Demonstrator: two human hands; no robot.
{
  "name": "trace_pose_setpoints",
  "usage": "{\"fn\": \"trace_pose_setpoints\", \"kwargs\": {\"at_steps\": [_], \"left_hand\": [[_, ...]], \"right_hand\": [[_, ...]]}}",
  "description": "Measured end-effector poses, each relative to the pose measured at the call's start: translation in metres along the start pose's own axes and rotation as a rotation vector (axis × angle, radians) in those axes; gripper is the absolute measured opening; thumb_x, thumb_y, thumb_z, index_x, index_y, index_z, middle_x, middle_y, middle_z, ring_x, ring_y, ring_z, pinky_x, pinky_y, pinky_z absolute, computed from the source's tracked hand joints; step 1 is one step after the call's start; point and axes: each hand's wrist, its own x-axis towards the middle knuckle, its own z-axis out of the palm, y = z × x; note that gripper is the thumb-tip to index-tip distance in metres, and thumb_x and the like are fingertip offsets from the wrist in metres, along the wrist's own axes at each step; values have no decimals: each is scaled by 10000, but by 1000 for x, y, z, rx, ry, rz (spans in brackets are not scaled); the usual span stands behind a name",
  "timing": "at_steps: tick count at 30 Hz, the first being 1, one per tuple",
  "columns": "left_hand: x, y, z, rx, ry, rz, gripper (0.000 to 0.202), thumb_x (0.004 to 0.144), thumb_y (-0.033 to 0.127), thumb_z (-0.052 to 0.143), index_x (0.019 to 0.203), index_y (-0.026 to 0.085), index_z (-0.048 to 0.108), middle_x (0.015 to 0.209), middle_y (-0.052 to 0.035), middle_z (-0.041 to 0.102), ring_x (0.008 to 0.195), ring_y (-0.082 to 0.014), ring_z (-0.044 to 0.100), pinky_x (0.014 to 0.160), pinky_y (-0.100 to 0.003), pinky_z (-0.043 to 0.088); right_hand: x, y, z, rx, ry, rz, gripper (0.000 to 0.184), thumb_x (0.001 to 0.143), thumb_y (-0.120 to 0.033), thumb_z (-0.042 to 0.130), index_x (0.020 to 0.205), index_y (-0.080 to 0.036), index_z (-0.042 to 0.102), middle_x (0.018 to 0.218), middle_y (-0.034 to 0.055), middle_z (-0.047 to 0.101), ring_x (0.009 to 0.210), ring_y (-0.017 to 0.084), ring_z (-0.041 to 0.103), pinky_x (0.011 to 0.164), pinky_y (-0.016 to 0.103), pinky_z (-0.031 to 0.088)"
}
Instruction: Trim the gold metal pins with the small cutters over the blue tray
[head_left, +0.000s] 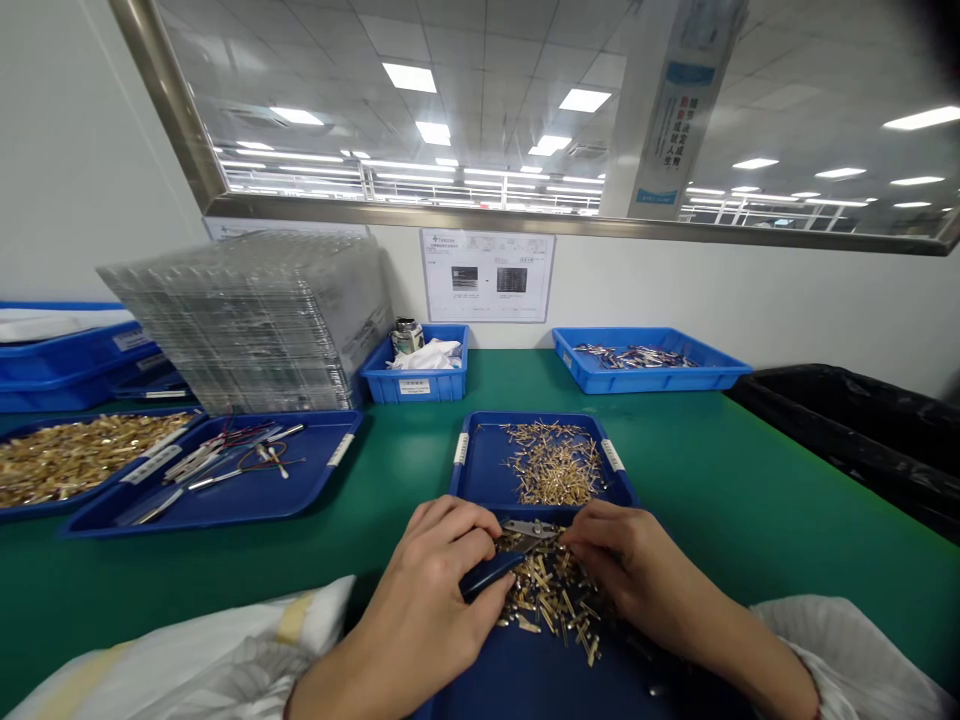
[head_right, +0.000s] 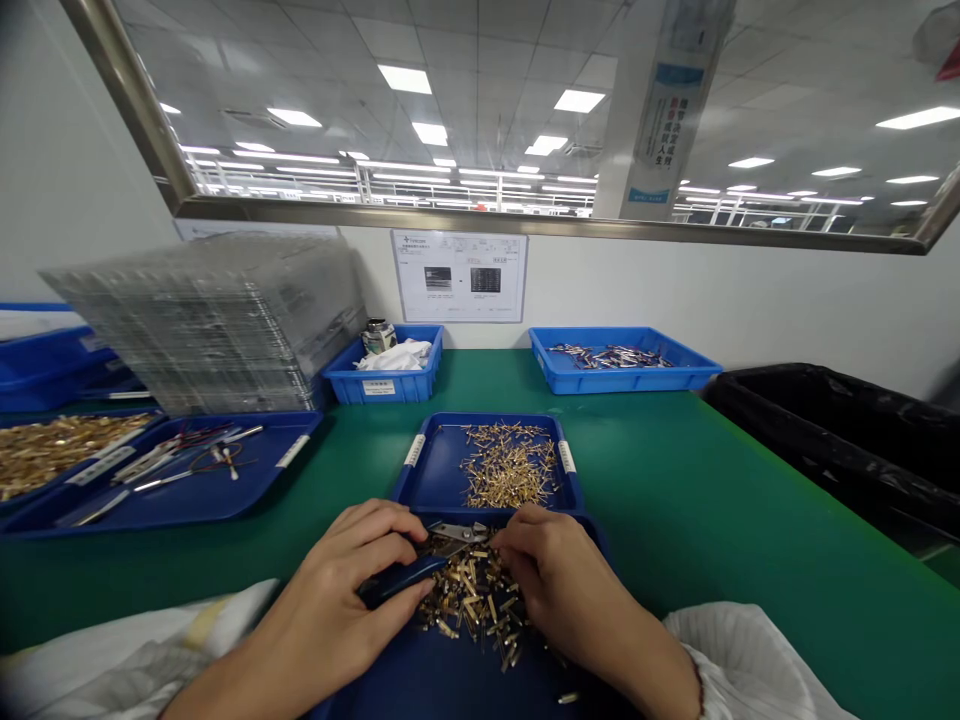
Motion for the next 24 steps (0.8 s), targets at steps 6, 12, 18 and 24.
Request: {"fn": "trace_pose_setpoints", "kwargs": {"at_steps": [6,12,18,24], "left_hand": [[-1,3,0,-31,-46,46,76,691,135,640,657,174,585,812,-24,621,798,-193,561,743,-360,460],[-2,4,0,-86,-67,86,73,688,145,653,672,171,587,832,-29,626,849,-210,549,818,-403,436],[-2,5,-1,-49,-97,104,46,723,159,628,687,172,603,833,-35,624,833,-205,539,806,-393,437],[-4,6,-3,-8,-130,101,49,749,159,599,703,174,601,818,-38,615,795,-203,525,789,-405,424]], "right_hand": [[1,-6,-4,94,97,20,178,851,-104,454,756,-177,586,706,-2,598,631,125,542,572,224,390],[0,-8,-1,102,55,-56,211,869,-88,412,771,-167,582,758,30,574,678,138,553,607,240,416],[-1,-8,2,98,53,-70,192,870,-90,414,802,-175,573,772,25,570,679,137,555,612,244,418],[-1,-10,0,87,58,-35,178,835,-74,441,778,-174,577,752,18,573,672,137,547,607,246,412]]}}
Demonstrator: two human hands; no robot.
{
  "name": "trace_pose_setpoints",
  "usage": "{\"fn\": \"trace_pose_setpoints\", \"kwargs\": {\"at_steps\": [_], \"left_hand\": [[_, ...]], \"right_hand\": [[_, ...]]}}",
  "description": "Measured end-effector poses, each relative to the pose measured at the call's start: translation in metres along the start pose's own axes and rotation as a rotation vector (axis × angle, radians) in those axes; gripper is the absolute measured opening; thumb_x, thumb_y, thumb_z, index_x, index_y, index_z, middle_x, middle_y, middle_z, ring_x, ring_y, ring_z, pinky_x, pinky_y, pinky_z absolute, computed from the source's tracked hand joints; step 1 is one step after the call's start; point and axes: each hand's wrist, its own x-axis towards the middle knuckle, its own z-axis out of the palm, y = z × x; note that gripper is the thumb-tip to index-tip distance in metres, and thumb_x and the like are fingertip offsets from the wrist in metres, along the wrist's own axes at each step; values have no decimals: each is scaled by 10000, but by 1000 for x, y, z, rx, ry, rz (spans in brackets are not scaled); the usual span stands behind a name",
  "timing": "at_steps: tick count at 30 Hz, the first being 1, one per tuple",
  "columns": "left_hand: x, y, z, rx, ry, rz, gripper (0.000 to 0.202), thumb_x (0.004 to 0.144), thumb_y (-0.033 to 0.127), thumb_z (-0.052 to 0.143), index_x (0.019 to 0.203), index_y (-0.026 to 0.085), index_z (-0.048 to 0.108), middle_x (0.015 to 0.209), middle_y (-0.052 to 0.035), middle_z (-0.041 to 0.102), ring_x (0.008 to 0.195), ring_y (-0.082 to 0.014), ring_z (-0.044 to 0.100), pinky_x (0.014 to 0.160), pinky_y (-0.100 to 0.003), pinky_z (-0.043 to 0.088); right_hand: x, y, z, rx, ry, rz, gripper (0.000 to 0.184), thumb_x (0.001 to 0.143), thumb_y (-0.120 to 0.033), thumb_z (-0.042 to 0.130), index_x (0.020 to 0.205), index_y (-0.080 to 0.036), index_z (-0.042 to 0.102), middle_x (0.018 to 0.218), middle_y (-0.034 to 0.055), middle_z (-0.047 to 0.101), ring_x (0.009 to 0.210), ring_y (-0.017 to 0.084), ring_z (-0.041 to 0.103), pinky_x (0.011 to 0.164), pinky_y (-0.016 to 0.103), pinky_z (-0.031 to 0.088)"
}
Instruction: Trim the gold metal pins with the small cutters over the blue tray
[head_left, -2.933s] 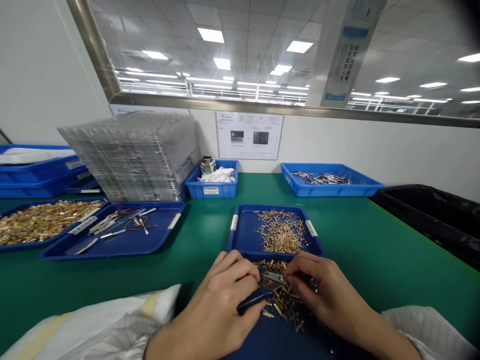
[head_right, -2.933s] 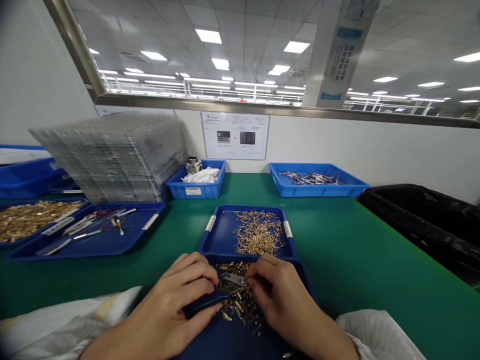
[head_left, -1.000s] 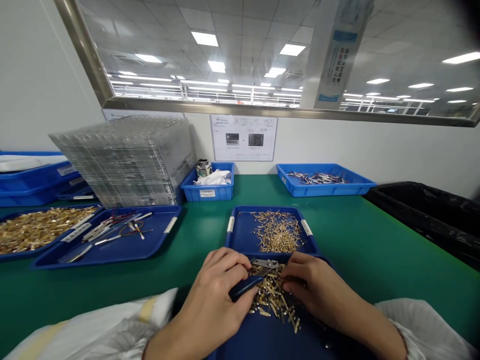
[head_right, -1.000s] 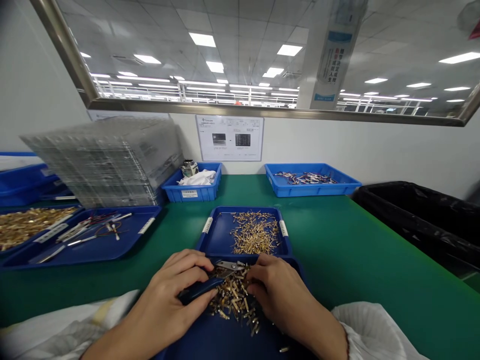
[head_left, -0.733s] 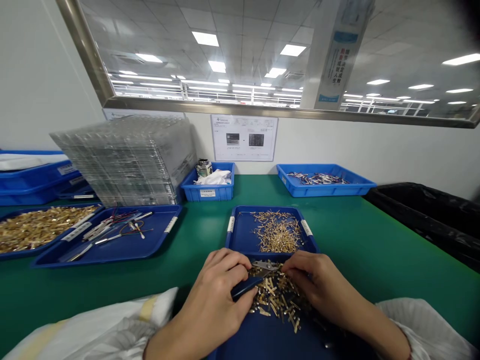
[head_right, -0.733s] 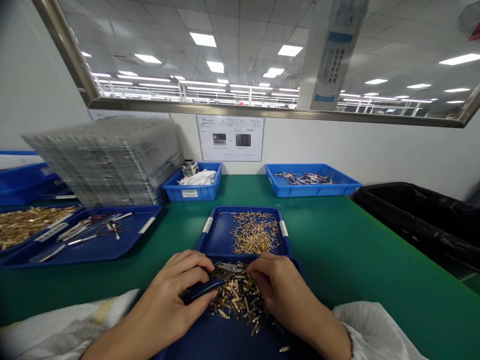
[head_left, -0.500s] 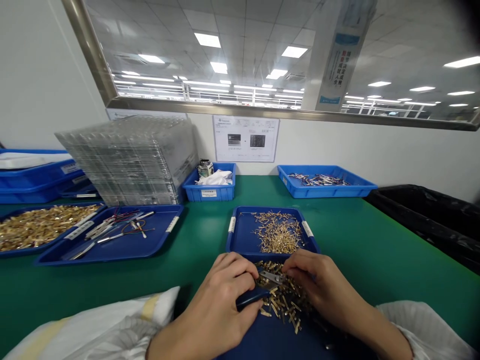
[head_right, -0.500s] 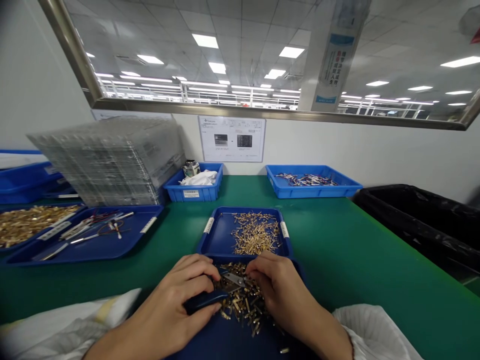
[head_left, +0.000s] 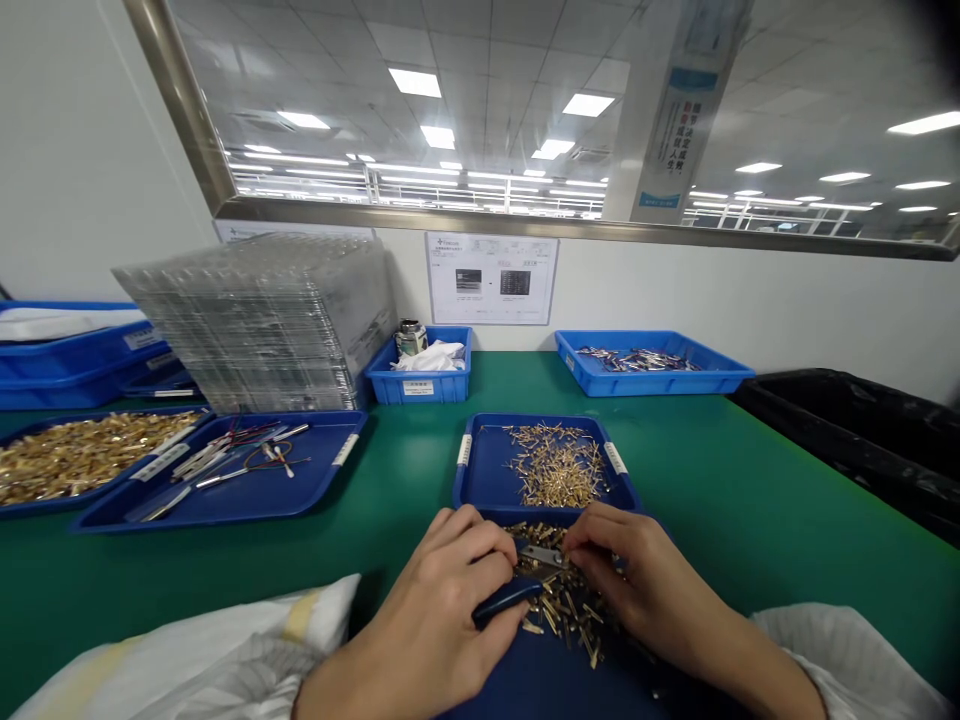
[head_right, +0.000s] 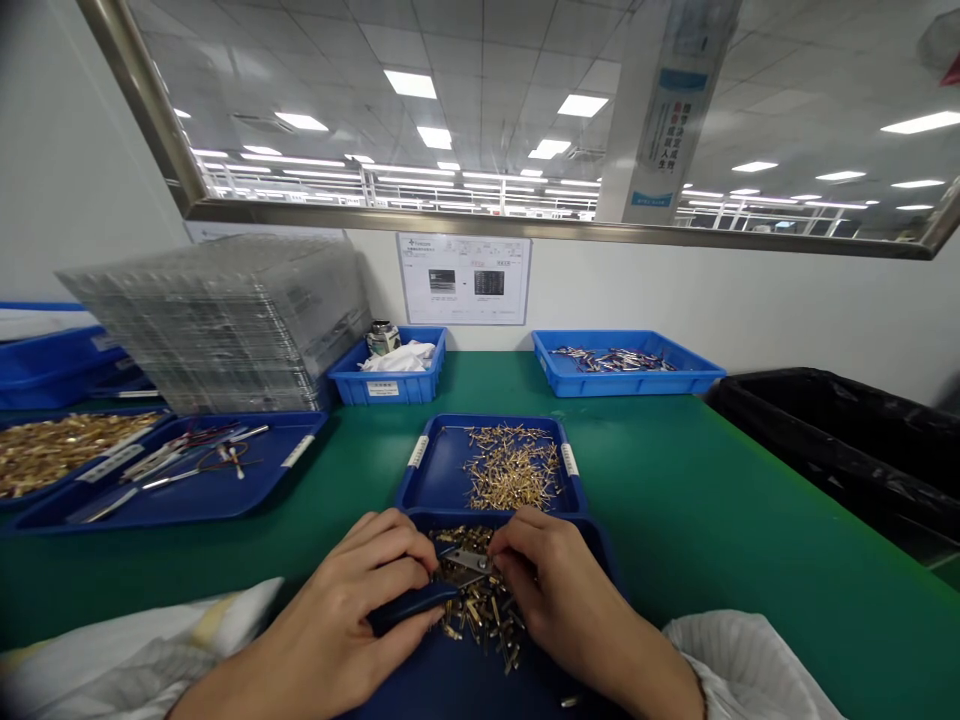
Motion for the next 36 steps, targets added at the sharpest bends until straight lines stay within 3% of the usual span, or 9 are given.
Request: {"fn": "trace_pose_setpoints", "kwargs": {"at_steps": [8,16,20,25,28,31,36], "left_hand": [[2,2,-2,15,15,20,51,757,152,588,713,174,603,826,-41,616,787,-204,516,783,-412,423],[3,5,-3,-27,136,113,46,754,121,598,756,166,609,832,-47,627,823,-219,518,758,-406,433],[2,6,-1,-109,190,122,59,755,98,602,770,154,589,820,-46,619,815,-203,519,739,-382,436],[1,4,3,-236,187,11,108,708,72,636,718,149,561,830,-39,593,769,-167,533,698,-330,448],[2,2,1,-209,101,17,114,699,72,637,685,152,557,822,-27,592,764,-160,535,723,-335,441],[2,2,-2,-122,12,77,94,721,101,625,683,157,561,832,-18,599,784,-167,525,745,-348,431],[-1,2,-4,58,-25,173,91,785,153,586,697,167,567,858,-12,614,847,-193,510,860,-402,397]], "right_hand": [[2,-3,-1,19,-2,42,164,779,-60,476,740,-174,587,709,0,582,648,129,541,607,241,397],[-1,-7,-1,-5,95,26,163,708,-29,477,642,-166,535,636,-15,539,615,128,492,579,249,345],[0,-6,-3,174,169,31,153,726,-62,479,619,-171,481,625,-25,504,608,118,459,567,237,334],[2,-5,-5,411,96,148,161,783,-139,464,627,-174,457,604,-31,469,577,107,430,527,213,336],[0,-8,-6,211,18,121,129,744,-73,459,661,-172,473,639,-22,503,591,111,449,530,215,334],[-2,-8,-3,-71,-39,-21,147,696,-24,468,689,-168,495,687,-11,521,635,124,468,594,243,345],[-3,0,5,-334,-17,-185,130,716,-47,471,674,-167,498,676,-1,520,628,135,450,649,284,343]]}}
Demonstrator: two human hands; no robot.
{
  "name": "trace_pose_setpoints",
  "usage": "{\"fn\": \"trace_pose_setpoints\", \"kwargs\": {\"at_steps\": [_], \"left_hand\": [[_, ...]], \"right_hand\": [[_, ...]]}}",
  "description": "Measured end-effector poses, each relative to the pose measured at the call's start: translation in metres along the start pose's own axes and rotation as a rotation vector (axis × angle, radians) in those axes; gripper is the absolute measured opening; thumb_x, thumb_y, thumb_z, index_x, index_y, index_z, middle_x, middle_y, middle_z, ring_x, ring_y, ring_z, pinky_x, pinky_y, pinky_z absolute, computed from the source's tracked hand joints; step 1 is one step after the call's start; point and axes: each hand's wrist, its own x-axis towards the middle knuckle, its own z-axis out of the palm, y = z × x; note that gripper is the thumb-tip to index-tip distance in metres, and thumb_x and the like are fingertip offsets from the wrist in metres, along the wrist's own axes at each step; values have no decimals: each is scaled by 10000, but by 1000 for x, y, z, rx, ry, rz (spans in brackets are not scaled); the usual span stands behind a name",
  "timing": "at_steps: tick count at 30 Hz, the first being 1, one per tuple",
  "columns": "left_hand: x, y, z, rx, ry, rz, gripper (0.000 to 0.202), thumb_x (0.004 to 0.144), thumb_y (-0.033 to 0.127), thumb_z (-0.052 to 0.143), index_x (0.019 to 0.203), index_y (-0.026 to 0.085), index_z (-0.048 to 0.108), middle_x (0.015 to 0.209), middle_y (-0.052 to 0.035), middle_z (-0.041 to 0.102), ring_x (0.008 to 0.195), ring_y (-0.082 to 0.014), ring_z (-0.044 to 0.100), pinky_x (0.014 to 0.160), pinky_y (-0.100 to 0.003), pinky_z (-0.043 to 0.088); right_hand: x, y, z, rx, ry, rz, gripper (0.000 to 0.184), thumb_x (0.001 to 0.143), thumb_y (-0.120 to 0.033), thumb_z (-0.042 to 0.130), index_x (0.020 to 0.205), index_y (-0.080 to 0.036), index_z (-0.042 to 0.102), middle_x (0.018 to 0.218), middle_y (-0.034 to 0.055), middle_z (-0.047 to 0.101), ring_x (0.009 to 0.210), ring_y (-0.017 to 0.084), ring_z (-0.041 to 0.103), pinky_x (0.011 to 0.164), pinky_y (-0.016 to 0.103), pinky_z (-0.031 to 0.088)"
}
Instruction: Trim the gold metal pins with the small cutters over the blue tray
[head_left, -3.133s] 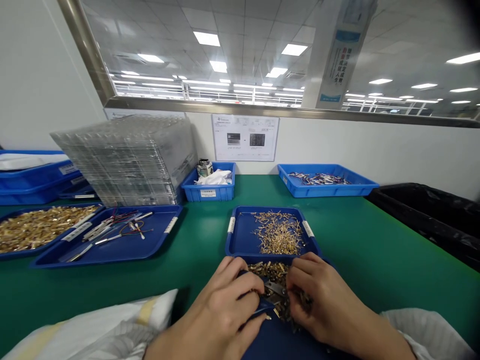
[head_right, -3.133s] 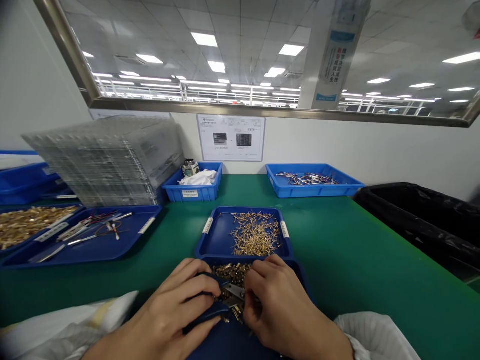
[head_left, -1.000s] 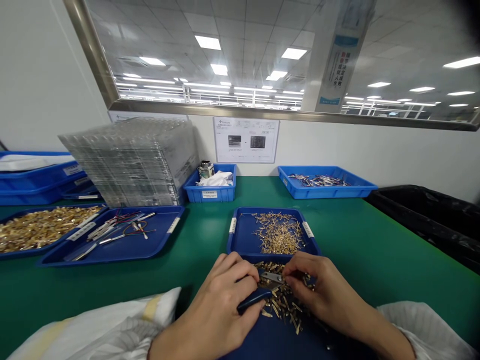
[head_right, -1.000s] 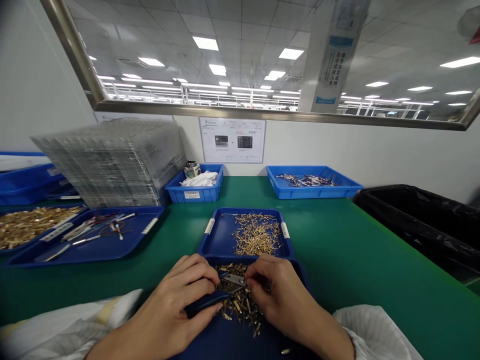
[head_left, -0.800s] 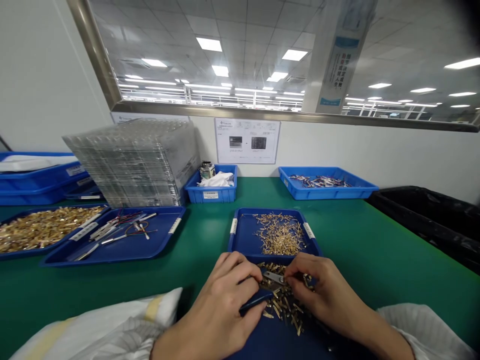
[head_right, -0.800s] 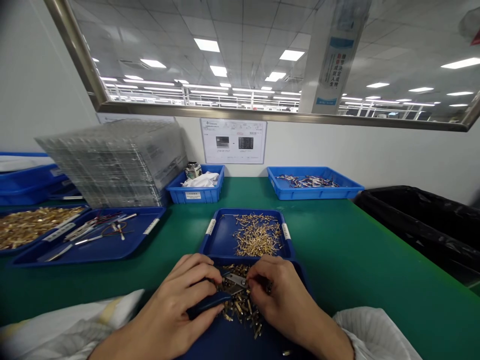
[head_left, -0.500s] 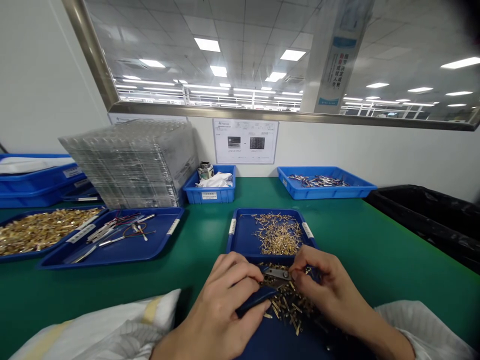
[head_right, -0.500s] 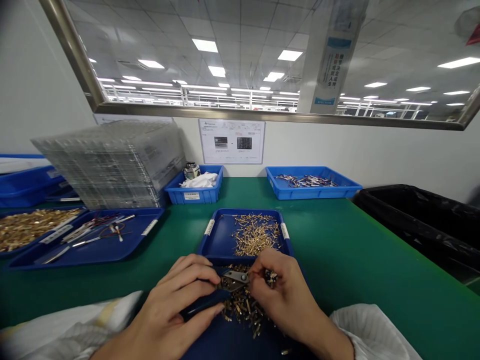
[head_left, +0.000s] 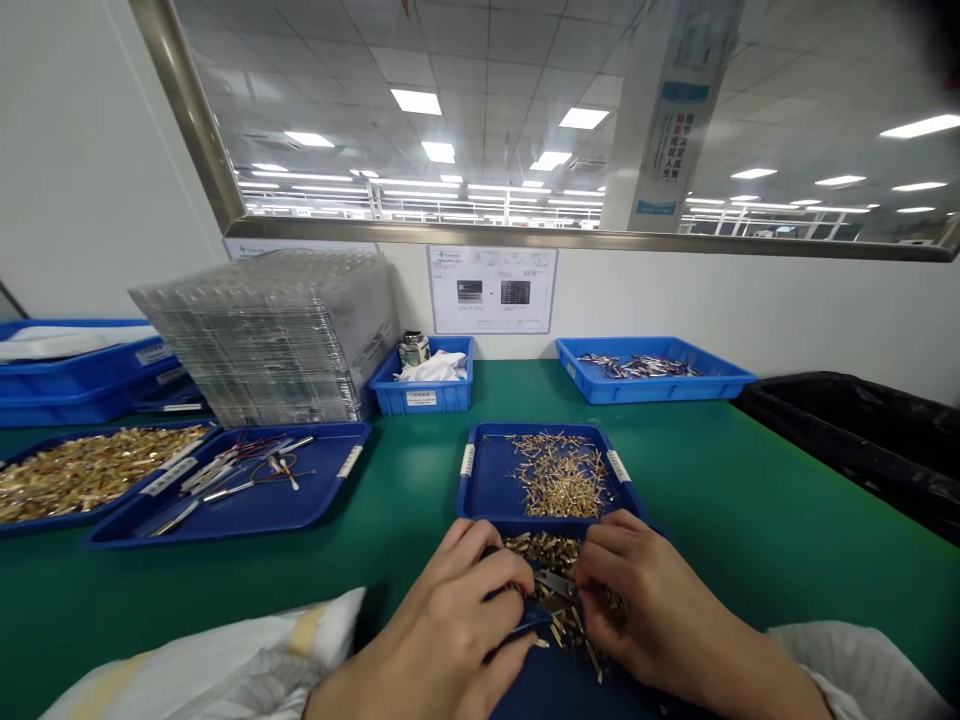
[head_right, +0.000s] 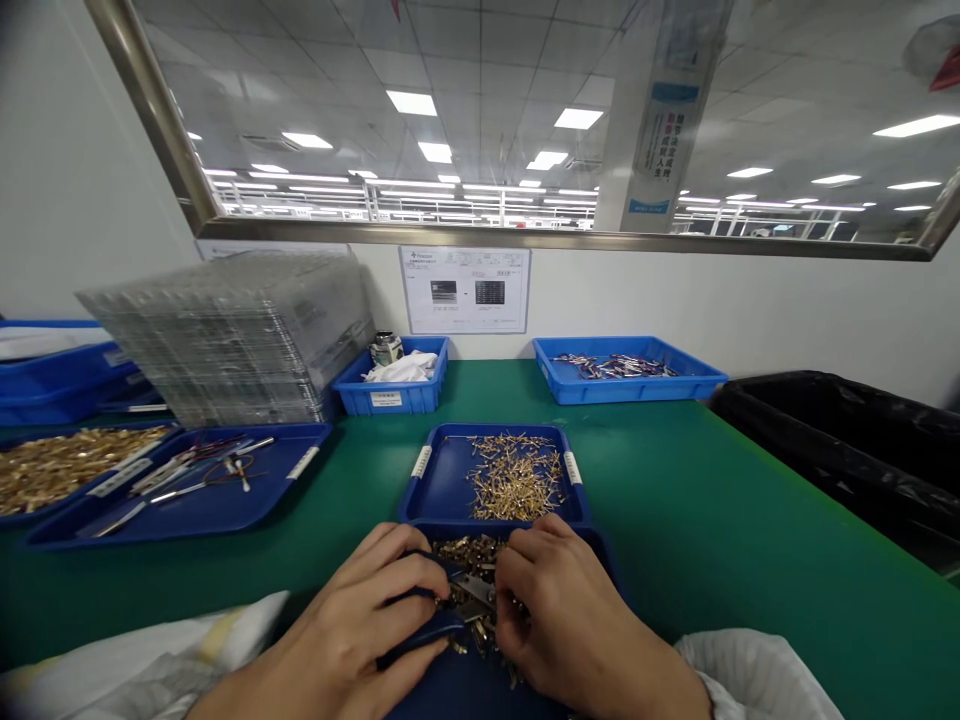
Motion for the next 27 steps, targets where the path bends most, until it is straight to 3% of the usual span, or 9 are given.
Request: {"fn": "trace_pose_setpoints", "kwargs": {"at_steps": [6,8,10,13,14,16,17,21,27], "left_hand": [[0,2,0,-4,2,-20,77,804,138,553,739,173,573,879,-18,612,877,-200,509,866,-407,393],[1,0,1,-48,6,-75,68,780,145,572,719,175,565,888,-25,607,869,-202,521,827,-398,414],[2,-3,3,-67,0,-176,80,751,153,590,685,176,551,902,-30,601,851,-205,539,805,-406,427],[2,-9,6,-60,29,-358,100,751,181,575,665,177,524,899,-39,597,796,-199,564,758,-401,453],[2,-11,6,-57,51,-402,105,759,197,564,668,178,516,900,-43,595,792,-199,569,740,-391,463],[2,-15,7,-43,102,-454,112,772,229,548,679,183,507,917,-50,592,814,-208,575,719,-373,473],[2,-17,7,-35,123,-470,117,774,241,544,680,185,504,926,-51,591,824,-211,578,719,-368,475],[3,-22,6,-41,198,-539,146,766,276,556,663,191,496,929,-40,593,803,-201,593,677,-318,478],[5,-25,7,-97,259,-599,195,745,316,584,627,191,492,920,-32,599,761,-185,598,651,-284,462]], "right_hand": [[0,-2,-4,108,-24,43,113,789,-101,489,719,-177,535,695,-6,549,648,127,494,655,260,361],[1,0,-8,199,-30,73,122,821,-130,480,732,-187,540,707,-10,567,658,125,514,631,239,368],[3,11,-13,249,47,126,133,846,-141,446,768,-193,540,734,-2,585,673,128,535,607,226,376],[3,38,-21,129,270,375,128,834,-179,465,952,-169,512,861,59,603,722,168,567,643,262,398],[2,48,-23,28,258,504,125,821,-208,494,934,-158,509,820,68,604,682,184,566,616,276,388],[-2,63,-25,-118,5,647,95,827,-236,478,772,-162,502,657,60,575,603,212,545,540,287,341],[-4,67,-25,-106,-50,647,99,817,-217,483,734,-164,494,607,52,562,566,209,533,517,283,323],[-11,71,-24,-6,-162,592,79,746,-131,532,708,-179,482,649,19,580,574,157,540,508,229,337],[-11,83,-33,134,-308,619,151,770,-165,474,625,-159,515,531,-25,517,403,87,460,395,188,284]]}}
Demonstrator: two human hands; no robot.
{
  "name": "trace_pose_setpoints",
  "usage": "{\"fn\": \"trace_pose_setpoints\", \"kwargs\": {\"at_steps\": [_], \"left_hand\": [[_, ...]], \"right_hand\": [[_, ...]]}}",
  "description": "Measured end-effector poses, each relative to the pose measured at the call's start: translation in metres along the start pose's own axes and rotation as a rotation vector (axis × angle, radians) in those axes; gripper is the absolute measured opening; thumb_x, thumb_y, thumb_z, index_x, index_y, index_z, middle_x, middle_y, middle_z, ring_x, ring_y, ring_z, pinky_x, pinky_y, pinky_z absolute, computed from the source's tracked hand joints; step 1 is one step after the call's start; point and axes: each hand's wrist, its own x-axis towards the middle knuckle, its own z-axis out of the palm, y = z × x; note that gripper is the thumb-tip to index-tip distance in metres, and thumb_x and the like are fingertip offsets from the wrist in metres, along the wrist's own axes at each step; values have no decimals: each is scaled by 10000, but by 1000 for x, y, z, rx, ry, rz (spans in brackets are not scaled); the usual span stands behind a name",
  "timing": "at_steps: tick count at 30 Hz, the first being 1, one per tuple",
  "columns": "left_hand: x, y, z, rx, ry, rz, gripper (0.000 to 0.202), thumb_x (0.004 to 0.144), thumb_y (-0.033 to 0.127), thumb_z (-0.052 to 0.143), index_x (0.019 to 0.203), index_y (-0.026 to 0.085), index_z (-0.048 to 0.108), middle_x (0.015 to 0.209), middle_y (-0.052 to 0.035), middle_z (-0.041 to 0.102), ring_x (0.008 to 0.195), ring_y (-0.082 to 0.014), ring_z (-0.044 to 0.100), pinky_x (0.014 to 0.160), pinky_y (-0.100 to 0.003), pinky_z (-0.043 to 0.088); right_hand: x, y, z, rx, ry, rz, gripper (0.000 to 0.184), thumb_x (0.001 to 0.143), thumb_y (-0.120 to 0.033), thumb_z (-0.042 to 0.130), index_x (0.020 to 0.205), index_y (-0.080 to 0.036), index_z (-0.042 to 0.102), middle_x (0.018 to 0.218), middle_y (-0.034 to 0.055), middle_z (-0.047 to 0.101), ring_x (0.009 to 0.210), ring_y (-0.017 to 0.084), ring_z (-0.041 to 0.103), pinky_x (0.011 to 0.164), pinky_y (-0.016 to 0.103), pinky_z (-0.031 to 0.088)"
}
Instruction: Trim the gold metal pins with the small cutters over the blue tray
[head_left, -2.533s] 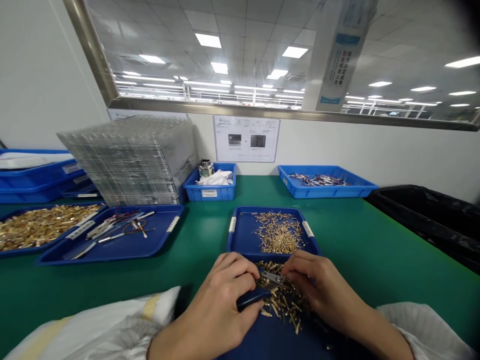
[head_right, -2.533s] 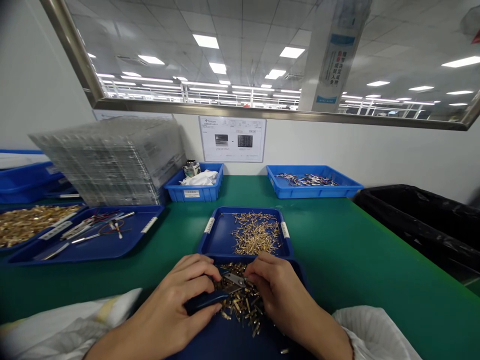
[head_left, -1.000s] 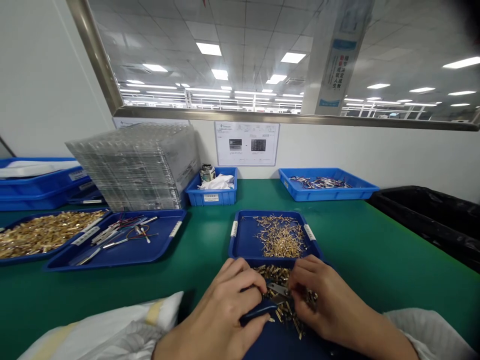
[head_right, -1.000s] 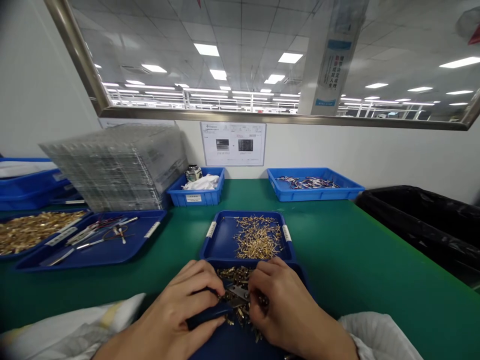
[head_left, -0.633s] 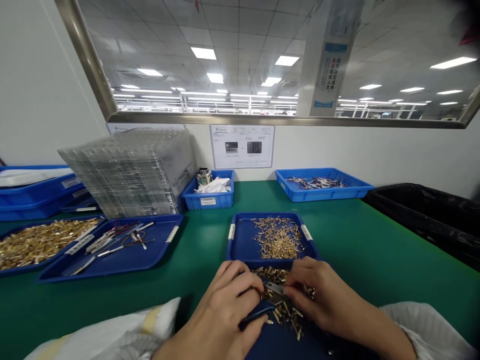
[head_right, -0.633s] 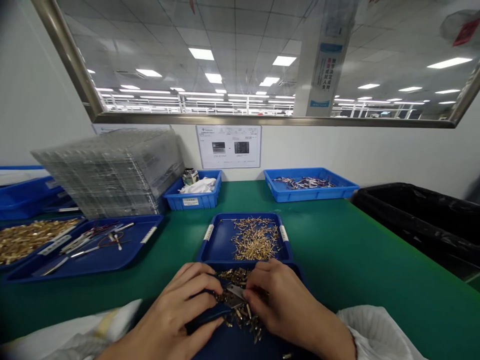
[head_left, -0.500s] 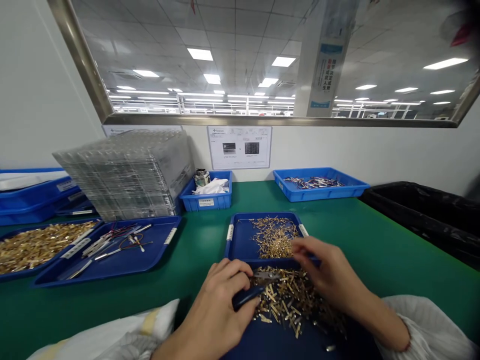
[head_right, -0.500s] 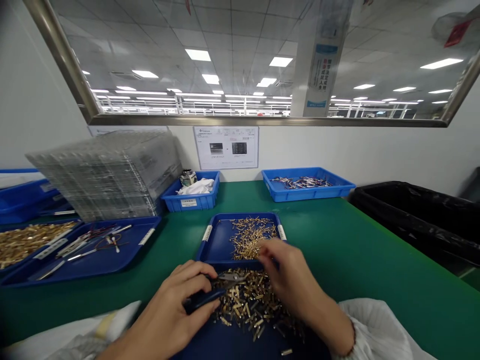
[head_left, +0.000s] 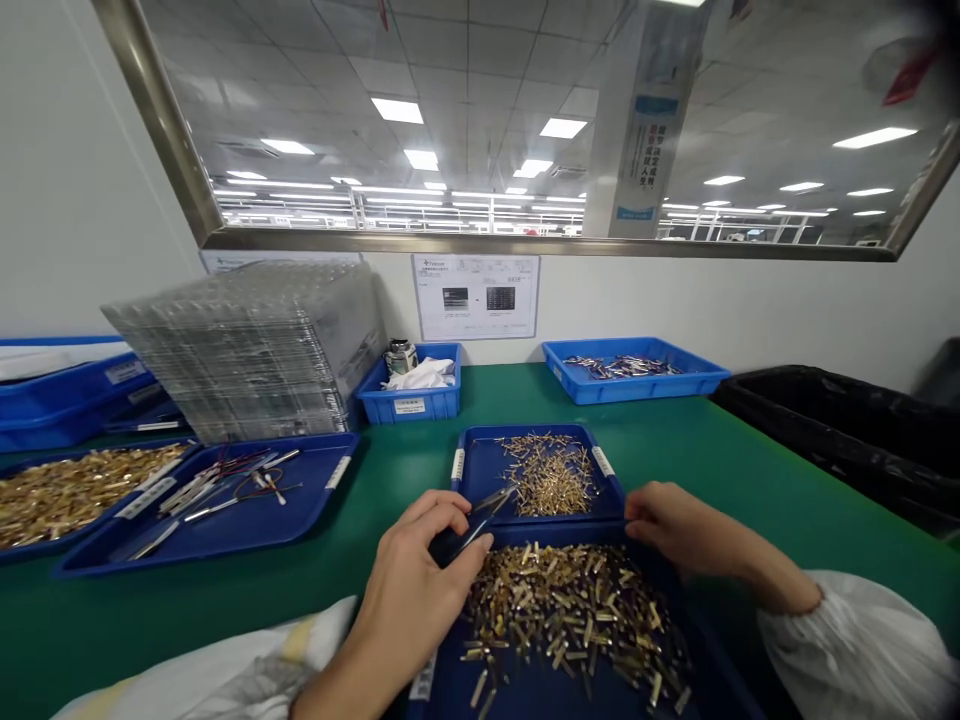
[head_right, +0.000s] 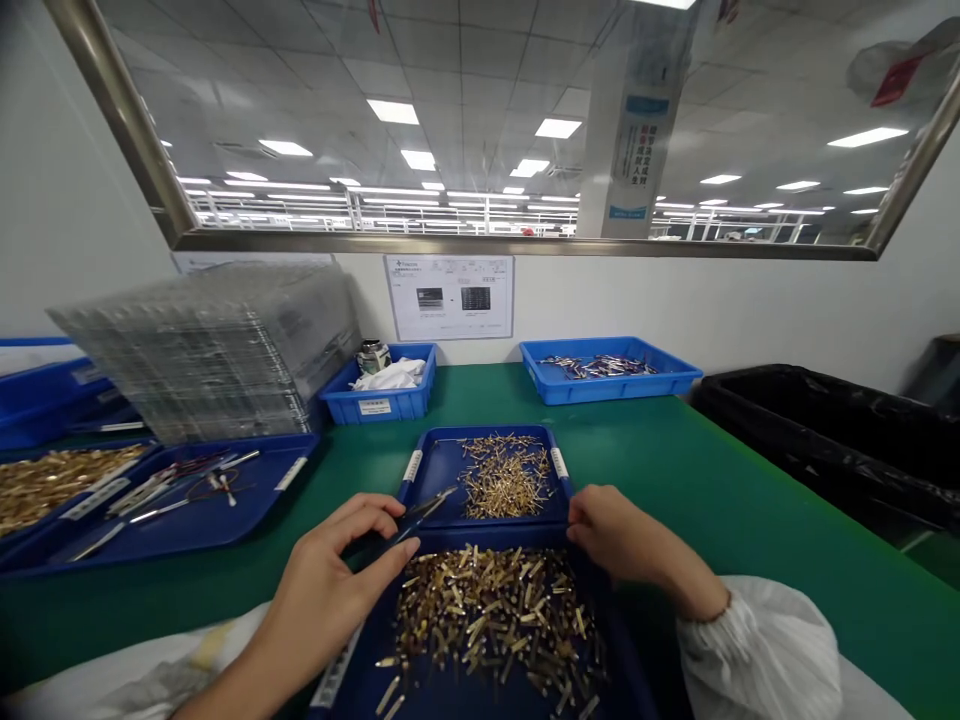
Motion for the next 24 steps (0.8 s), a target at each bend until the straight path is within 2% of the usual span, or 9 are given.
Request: {"fn": "trace_pose_setpoints", "kwargs": {"at_steps": [5,10,15,18,21,24], "left_hand": [[1,-4,1,-55,51,8,213,739,325,596,614,186,494,900,-39,602,778,-186,594,719,-302,457],[2,-5,-1,-69,41,-4,212,741,323,596,608,182,510,907,-47,606,798,-198,594,712,-311,458],[1,-5,1,-156,-62,-142,248,709,343,615,571,171,502,870,-41,612,659,-169,585,583,-273,454],[0,2,0,-314,-151,-271,270,682,368,633,566,161,502,787,-16,602,538,-123,541,502,-237,423],[-1,12,-3,-530,-208,-325,279,645,389,662,564,152,538,791,-21,608,530,-116,550,518,-241,442],[-1,19,-10,-619,-215,-332,272,613,384,691,558,150,564,835,-38,624,602,-141,584,559,-252,464]], "right_hand": [[4,10,-5,45,-32,6,148,716,-158,500,572,-141,531,498,-28,478,474,98,450,428,190,296],[4,13,-2,114,-76,17,128,735,-218,475,651,-146,540,519,-34,482,433,95,442,392,187,335],[4,11,-1,133,-87,10,146,742,-236,467,650,-148,539,500,-41,442,421,94,416,382,190,344],[4,15,-5,110,-58,-16,175,739,-220,463,597,-149,537,487,-41,427,438,93,393,412,200,321],[2,23,-11,71,-27,-38,162,705,-181,483,558,-148,544,487,-37,439,475,100,382,451,213,290],[2,24,-13,38,-10,-53,152,677,-144,484,544,-146,559,490,-29,462,496,108,397,471,221,274]]}}
